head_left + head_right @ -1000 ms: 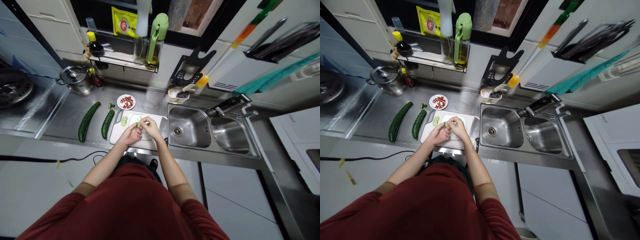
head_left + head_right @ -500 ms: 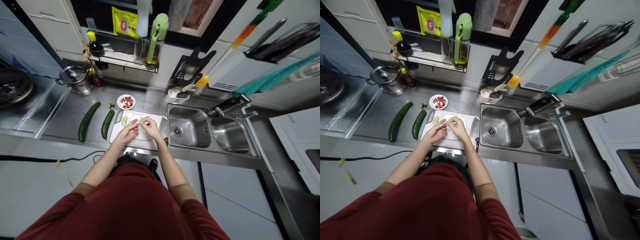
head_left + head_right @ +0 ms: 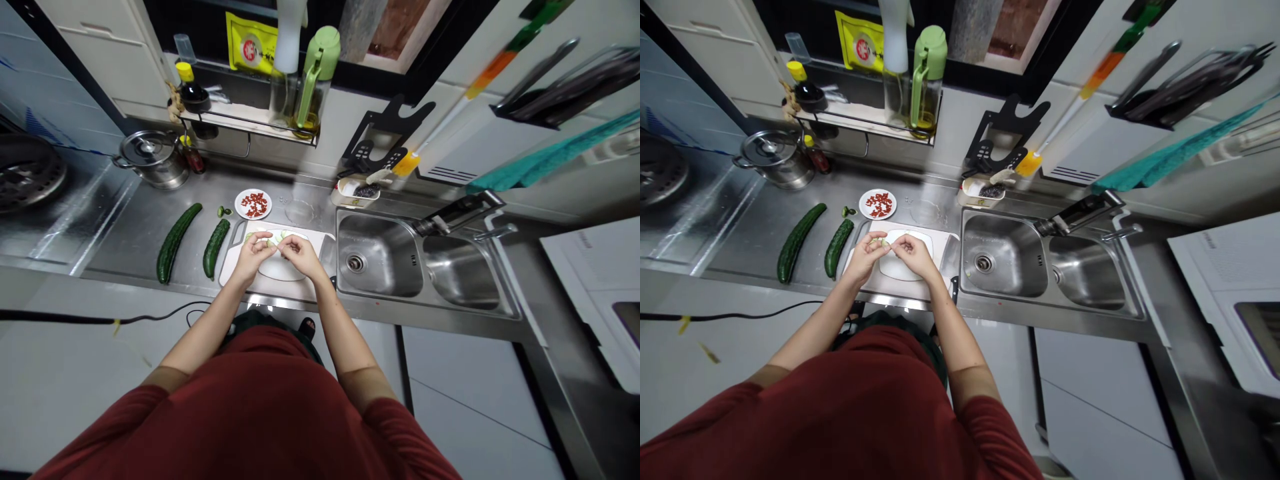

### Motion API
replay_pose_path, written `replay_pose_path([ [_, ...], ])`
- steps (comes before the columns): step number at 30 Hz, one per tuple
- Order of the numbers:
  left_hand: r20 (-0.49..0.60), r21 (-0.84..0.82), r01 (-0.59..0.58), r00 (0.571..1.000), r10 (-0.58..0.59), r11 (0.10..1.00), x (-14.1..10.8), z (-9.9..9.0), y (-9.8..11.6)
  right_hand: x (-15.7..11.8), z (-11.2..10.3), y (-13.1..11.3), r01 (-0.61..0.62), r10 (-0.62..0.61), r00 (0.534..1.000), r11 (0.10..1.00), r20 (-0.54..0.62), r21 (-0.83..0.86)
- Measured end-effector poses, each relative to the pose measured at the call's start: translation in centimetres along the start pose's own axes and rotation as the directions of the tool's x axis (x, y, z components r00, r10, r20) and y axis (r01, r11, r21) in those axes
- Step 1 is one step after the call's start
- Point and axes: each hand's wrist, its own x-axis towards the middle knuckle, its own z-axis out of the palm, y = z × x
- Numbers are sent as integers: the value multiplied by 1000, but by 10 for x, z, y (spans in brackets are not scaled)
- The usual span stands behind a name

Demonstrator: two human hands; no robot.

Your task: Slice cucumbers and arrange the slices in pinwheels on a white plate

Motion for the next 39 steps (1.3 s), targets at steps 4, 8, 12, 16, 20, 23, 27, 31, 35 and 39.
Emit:
replay_pose_path([
  [4, -22, 24, -37, 999, 38, 999, 0, 1, -1, 0, 1, 0, -1, 1, 1000, 1000, -7, 11],
  [8, -19, 97, -90, 996, 92, 991, -1, -1, -3, -1, 0, 1, -3, 3, 1000, 1000, -10, 31],
  [12, -22, 186, -157, 986, 164, 970, -2, 0, -3, -1, 0, 5, -22, 23, 1000, 998, -13, 52],
  [16, -40, 217, -184, 979, 198, 959, -5, 4, 0, -1, -1, 5, -58, 58, 998, 997, -12, 50],
  [20, -86, 203, -161, 980, 181, 966, -6, 7, 2, -2, -2, 5, -65, 66, 998, 997, -5, 42],
  [23, -82, 199, -159, 981, 178, 967, -6, 8, 0, -2, -4, 7, -73, 73, 997, 996, 5, 40],
  [27, -112, 137, -82, 989, 98, 987, -2, 10, -10, -2, -12, 15, -109, 109, 994, 994, 26, -8],
  [31, -101, 110, -19, 994, 30, 994, 5, 9, -27, 3, -27, 27, -137, 143, 987, 987, 77, -81],
  [35, -69, 203, -46, 996, 61, 978, 17, 5, -49, 10, -44, 39, -160, 186, 972, 972, 142, -172],
  [39, -65, 331, -43, 996, 68, 943, 28, 3, -69, 19, -57, 49, -145, 209, 968, 917, 139, -372],
])
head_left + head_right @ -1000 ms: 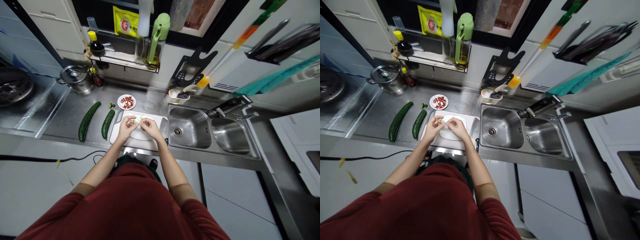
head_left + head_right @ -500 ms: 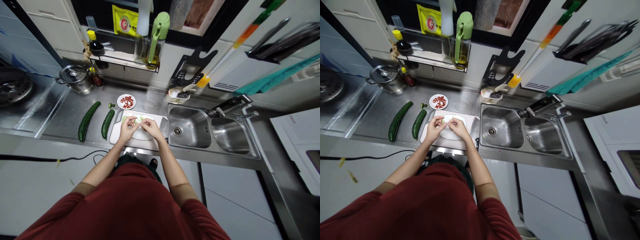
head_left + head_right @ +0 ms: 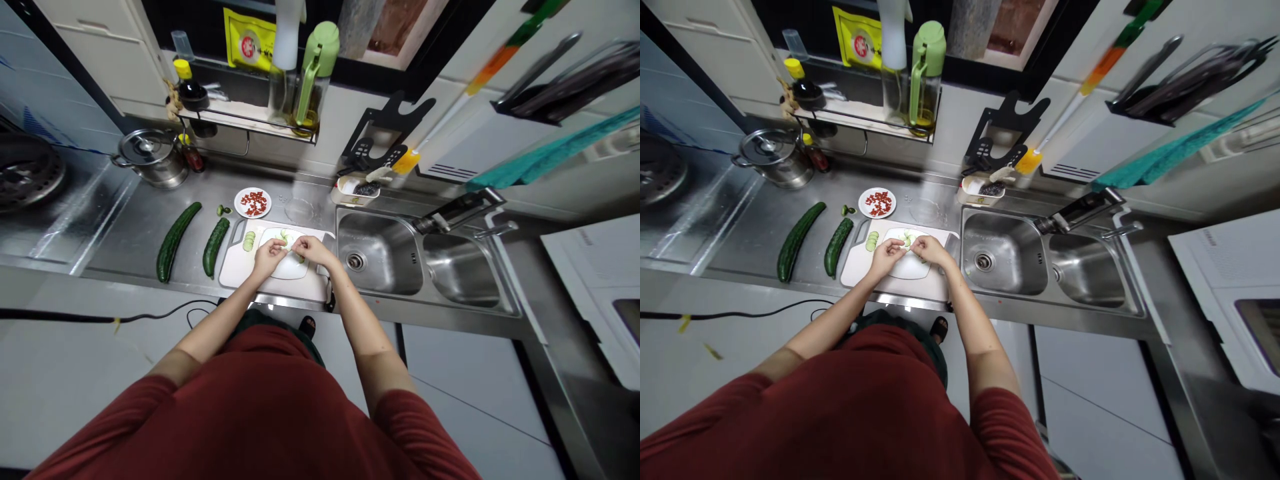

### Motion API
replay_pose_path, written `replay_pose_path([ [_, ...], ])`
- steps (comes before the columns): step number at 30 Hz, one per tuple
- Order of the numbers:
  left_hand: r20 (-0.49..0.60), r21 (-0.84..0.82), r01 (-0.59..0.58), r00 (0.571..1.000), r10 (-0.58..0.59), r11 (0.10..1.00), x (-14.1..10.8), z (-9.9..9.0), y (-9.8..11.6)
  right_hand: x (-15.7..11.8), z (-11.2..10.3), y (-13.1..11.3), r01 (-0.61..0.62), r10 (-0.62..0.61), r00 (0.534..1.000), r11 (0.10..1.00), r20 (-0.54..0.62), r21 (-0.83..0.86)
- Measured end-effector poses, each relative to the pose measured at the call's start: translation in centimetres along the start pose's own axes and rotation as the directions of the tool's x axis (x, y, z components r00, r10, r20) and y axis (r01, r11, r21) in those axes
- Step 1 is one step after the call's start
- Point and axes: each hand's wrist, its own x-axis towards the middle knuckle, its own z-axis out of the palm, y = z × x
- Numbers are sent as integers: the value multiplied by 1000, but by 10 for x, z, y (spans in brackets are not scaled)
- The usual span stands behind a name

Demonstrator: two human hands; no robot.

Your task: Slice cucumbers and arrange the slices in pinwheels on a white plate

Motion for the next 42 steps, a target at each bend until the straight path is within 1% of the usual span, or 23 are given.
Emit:
replay_pose_path([
  [3, -8, 105, 22, 1000, -22, 994, 6, 6, -10, 7, -6, 9, -30, 29, 1000, 981, -9, -189],
  [6, -9, 222, 51, 999, -50, 974, 11, 12, -16, 13, -9, 17, -42, 38, 999, 933, -18, -357],
  [10, 21, 406, 55, 997, -70, 912, 18, 19, -21, 18, -11, 28, -51, 53, 999, 871, -10, -489],
  [12, 44, 466, 46, 996, -75, 883, 21, 22, -24, 19, -10, 33, -61, 69, 998, 844, -6, -533],
  [19, 127, 626, -27, 990, -67, 780, 27, 27, -34, 19, -5, 47, -87, 110, 994, 775, -2, -626],
  [22, 152, 664, -73, 988, -39, 744, 29, 29, -38, 18, -2, 47, -89, 112, 994, 745, -6, -661],
  [25, 176, 692, -123, 984, -1, 711, 28, 30, -40, 17, 1, 44, -81, 118, 993, 698, 2, -712],
  [27, 195, 725, -159, 980, 21, 670, 28, 31, -40, 16, 2, 40, -81, 136, 991, 657, 12, -750],
  [29, 215, 770, -187, 976, 29, 610, 27, 32, -39, 15, 2, 36, -76, 154, 988, 613, 24, -786],
  [33, 233, 834, -212, 972, 23, 510, 24, 34, -37, 12, 2, 29, -74, 175, 984, 548, 27, -833],
  [36, 239, 853, -229, 970, 40, 469, 24, 34, -38, 12, 2, 29, -76, 166, 986, 537, 17, -840],
  [39, 249, 864, -248, 967, 56, 438, 23, 34, -40, 11, 1, 30, -78, 152, 988, 548, 8, -833],
  [42, 299, 866, -310, 950, 89, 392, 21, 33, -41, 10, 0, 32, -91, 145, 989, 564, -10, -821],
])
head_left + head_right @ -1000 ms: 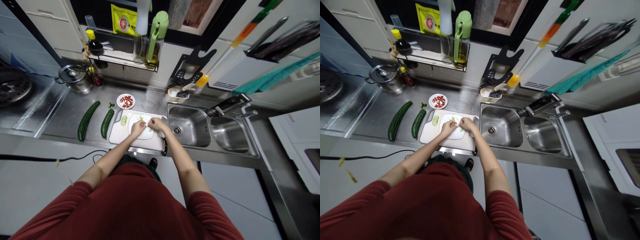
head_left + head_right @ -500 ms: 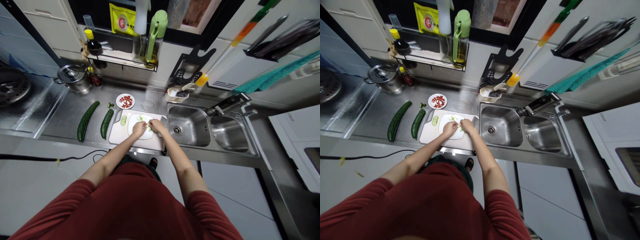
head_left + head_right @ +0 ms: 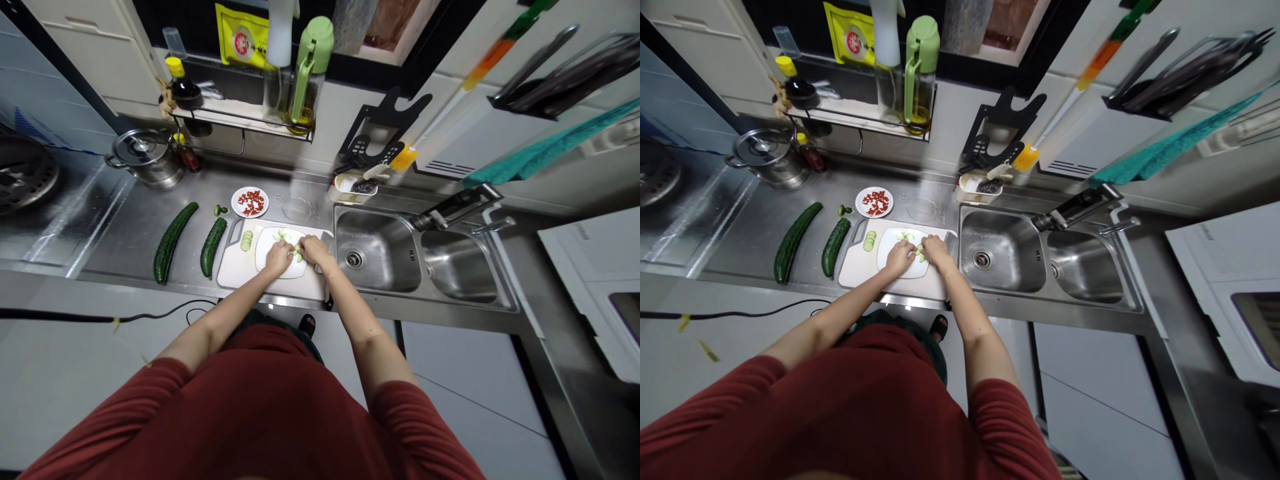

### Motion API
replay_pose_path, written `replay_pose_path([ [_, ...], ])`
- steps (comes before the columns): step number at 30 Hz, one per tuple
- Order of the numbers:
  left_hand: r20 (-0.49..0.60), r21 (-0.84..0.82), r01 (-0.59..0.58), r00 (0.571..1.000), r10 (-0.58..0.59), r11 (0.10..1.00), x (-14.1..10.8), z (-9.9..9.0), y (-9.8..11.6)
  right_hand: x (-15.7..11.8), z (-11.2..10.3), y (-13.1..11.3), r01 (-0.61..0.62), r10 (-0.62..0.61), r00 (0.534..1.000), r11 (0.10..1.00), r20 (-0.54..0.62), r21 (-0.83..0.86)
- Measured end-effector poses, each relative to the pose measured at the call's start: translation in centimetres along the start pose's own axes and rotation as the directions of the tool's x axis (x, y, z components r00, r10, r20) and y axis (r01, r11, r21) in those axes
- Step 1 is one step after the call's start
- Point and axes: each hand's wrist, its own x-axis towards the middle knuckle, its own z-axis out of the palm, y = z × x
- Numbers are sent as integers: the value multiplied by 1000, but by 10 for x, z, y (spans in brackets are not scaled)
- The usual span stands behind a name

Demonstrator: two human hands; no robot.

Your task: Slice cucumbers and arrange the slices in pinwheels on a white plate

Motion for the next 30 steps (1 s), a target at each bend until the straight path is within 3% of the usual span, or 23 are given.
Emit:
replay_pose_path([
  [5, 34, 108, -183, 983, 180, 977, -6, 2, 0, -2, 2, 0, -25, 26, 1000, 999, -15, 29],
  [10, 72, 186, -274, 962, 265, 944, -8, 3, -2, -4, 0, 3, -49, 50, 998, 997, -23, 60],
  [23, 84, 205, -277, 961, 265, 939, -7, -2, 0, -10, -2, 11, -79, 80, 996, 996, -37, 39],
  [30, 119, 234, -288, 956, 266, 929, -6, -7, 2, -10, -1, 12, -58, 56, 998, 996, 27, 61],
])
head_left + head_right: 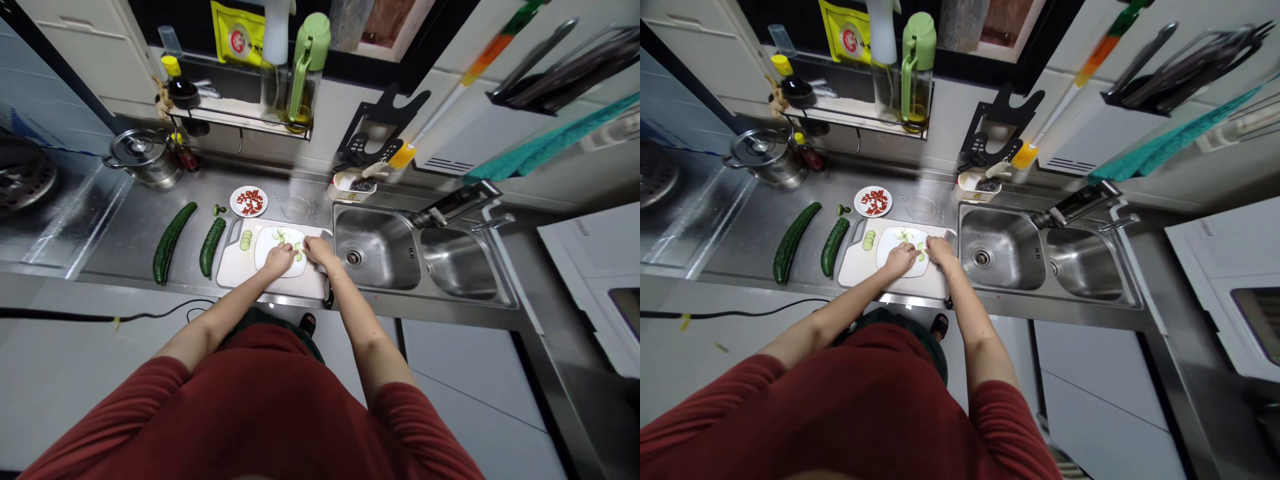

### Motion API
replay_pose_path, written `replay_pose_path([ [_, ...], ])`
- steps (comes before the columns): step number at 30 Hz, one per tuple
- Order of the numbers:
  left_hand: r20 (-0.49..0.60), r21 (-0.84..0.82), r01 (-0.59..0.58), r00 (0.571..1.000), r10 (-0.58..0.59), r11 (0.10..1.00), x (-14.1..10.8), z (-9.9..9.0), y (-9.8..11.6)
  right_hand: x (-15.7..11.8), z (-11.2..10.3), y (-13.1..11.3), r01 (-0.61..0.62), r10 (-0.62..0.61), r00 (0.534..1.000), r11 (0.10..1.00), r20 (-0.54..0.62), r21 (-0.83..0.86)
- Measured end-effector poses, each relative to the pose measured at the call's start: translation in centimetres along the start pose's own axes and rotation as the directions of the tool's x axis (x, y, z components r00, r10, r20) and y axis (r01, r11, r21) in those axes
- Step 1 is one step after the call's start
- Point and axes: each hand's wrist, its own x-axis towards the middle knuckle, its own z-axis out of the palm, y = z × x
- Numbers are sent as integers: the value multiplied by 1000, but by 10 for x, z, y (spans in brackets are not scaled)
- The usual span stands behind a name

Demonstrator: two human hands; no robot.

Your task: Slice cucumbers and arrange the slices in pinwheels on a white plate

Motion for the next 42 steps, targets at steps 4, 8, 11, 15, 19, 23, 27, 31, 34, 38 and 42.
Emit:
replay_pose_path([
  [4, 1, 4, -26, 1000, 26, 1000, 2, -2, -2, 0, 0, -2, 13, -13, 1000, 1000, 16, 5],
  [8, -3, -4, -98, 995, 98, 995, 3, -3, -5, -1, 1, -3, 20, -20, 1000, 1000, 2, 5],
  [11, 4, -38, -120, 993, 120, 992, 4, -3, -7, -2, 3, -4, 17, -17, 1000, 1000, -6, 6],
  [15, -5, -28, -143, 990, 143, 989, 3, -5, -8, -2, 6, -3, 29, -29, 999, 999, -20, 13],
  [19, -13, -27, -170, 985, 170, 985, 3, -6, -9, -1, 8, -1, 44, -43, 999, 999, -33, 17],
  [23, 4, -37, -176, 984, 176, 984, 3, -6, -10, -2, 9, -1, 52, -52, 998, 999, -42, 13],
  [27, 5, -31, -179, 984, 179, 983, 3, -6, -12, -2, 9, -2, 43, -42, 998, 999, -48, 16],
  [31, 4, -38, -182, 983, 182, 983, 3, -5, -12, -1, 10, 0, 49, -46, 997, 998, -66, 46],
  [34, -11, -61, -181, 983, 181, 982, 3, -5, -12, -2, 11, 5, 33, -25, 997, 993, -74, 115],
  [38, -10, -72, -170, 985, 170, 983, 4, -5, -12, -5, 12, 7, 2, 14, 996, 985, -93, 171],
  [42, -14, -54, -184, 983, 183, 982, 4, -5, -12, -8, 13, 3, -14, 22, 998, 990, -52, 142],
])
